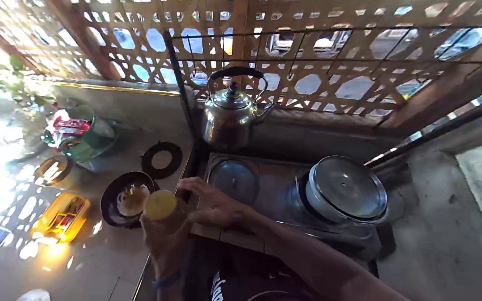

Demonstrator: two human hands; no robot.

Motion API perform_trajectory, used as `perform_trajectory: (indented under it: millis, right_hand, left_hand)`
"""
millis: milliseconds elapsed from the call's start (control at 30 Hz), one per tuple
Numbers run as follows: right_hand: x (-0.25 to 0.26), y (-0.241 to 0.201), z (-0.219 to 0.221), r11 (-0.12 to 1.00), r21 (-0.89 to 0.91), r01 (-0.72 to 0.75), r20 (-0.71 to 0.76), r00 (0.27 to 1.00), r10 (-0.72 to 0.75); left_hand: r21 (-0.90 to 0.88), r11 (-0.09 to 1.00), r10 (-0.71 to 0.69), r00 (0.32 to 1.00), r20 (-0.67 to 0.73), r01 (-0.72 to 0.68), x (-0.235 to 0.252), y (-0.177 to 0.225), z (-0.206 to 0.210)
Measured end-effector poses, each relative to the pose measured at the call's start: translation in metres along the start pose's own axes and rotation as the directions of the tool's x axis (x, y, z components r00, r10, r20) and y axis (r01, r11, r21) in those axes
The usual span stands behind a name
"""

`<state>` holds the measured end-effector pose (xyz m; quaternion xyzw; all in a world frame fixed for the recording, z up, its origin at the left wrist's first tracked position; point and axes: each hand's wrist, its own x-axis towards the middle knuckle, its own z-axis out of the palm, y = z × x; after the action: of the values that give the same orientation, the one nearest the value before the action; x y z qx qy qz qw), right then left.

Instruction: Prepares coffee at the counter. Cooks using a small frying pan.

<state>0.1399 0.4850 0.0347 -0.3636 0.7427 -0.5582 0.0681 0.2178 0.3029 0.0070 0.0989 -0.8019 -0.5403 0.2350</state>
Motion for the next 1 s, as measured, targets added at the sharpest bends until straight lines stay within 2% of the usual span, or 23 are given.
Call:
perform_trajectory:
  millis: [67,100,133,200,300,400,467,533,600,667,700,733,800,833,867,933,1000]
  right_hand:
    - [-0.009,-0.022,-0.007,0.919,-0.329,-0.218,0.063,0.966,0.252]
    - [-0.012,-0.03,-0.001,0.85,-0.463,-0.252,0.096,0.939,0.331]
    - [-0.017,-0.032,0.006,0.798,-0.557,-0.23,0.113,0.931,0.347]
    - [-0.029,-0.027,0.011,0.745,-0.659,-0.103,0.175,0.943,0.285]
    - [-0.042,-0.021,-0.002,0.712,-0.686,0.149,0.338,0.932,0.13]
    - [-0.044,-0.015,-0.022,0.713,-0.569,0.41,0.546,0.836,-0.045]
    - [-0.044,-0.016,-0.037,0.711,-0.448,0.542,0.667,0.732,-0.137]
    - [-0.052,-0.027,-0.046,0.696,-0.364,0.618,0.743,0.644,-0.183]
    - [-0.062,-0.042,-0.048,0.653,-0.336,0.679,0.765,0.601,-0.232]
    - [-0.07,-0.056,-0.053,0.61,-0.33,0.72,0.738,0.6,-0.309]
    - [-0.072,-0.059,-0.059,0.641,-0.324,0.696,0.699,0.633,-0.333]
    - [-0.075,-0.054,-0.068,0.71,-0.329,0.622,0.641,0.7,-0.316]
    - [-0.083,-0.017,-0.085,0.828,-0.454,0.33,0.467,0.879,-0.094]
    - [-0.092,0.013,-0.093,0.819,-0.561,0.118,0.337,0.937,0.096]
    - [-0.106,0.047,-0.096,0.752,-0.652,-0.097,0.179,0.944,0.277]
    - [-0.141,0.101,-0.091,0.563,-0.695,-0.447,-0.1,0.836,0.54]
    - [-0.169,0.124,-0.074,0.418,-0.678,-0.605,-0.225,0.712,0.665]
  left_hand:
    - [0.171,0.976,0.136,0.991,0.01,-0.136,-0.025,-0.009,0.014]
    - [0.217,0.962,0.165,0.986,0.012,-0.164,-0.038,-0.013,0.023]
    - [0.223,0.964,0.146,0.989,0.015,-0.146,-0.05,-0.016,0.03]
    - [0.195,0.979,0.052,0.998,0.046,-0.06,-0.07,-0.016,0.037]
    - [0.025,1.0,-0.019,0.984,0.179,0.015,-0.089,-0.025,0.037]
    - [-0.24,0.968,0.013,0.95,0.311,0.066,-0.102,-0.036,0.04]
    - [-0.332,0.938,0.066,0.888,0.454,0.1,-0.101,-0.044,0.038]
    - [-0.354,0.927,0.132,0.779,0.613,0.121,-0.094,-0.044,0.033]
    - [-0.407,0.901,0.228,0.635,0.738,0.149,-0.085,-0.044,0.029]
    - [-0.432,0.881,0.267,0.552,0.79,0.192,-0.082,-0.048,0.027]
    - [-0.437,0.871,0.259,0.546,0.797,0.224,-0.082,-0.052,0.028]
    - [-0.434,0.87,0.245,0.56,0.791,0.233,-0.085,-0.059,0.029]
    - [-0.432,0.874,0.225,0.603,0.766,0.223,-0.091,-0.073,0.029]
    - [-0.432,0.876,0.212,0.636,0.742,0.212,-0.094,-0.079,0.029]
    - [-0.428,0.88,0.192,0.673,0.715,0.204,-0.099,-0.081,0.028]
    - [-0.42,0.883,0.139,0.739,0.659,0.208,-0.108,-0.082,0.025]
    - [-0.408,0.89,0.091,0.796,0.599,0.205,-0.115,-0.082,0.021]
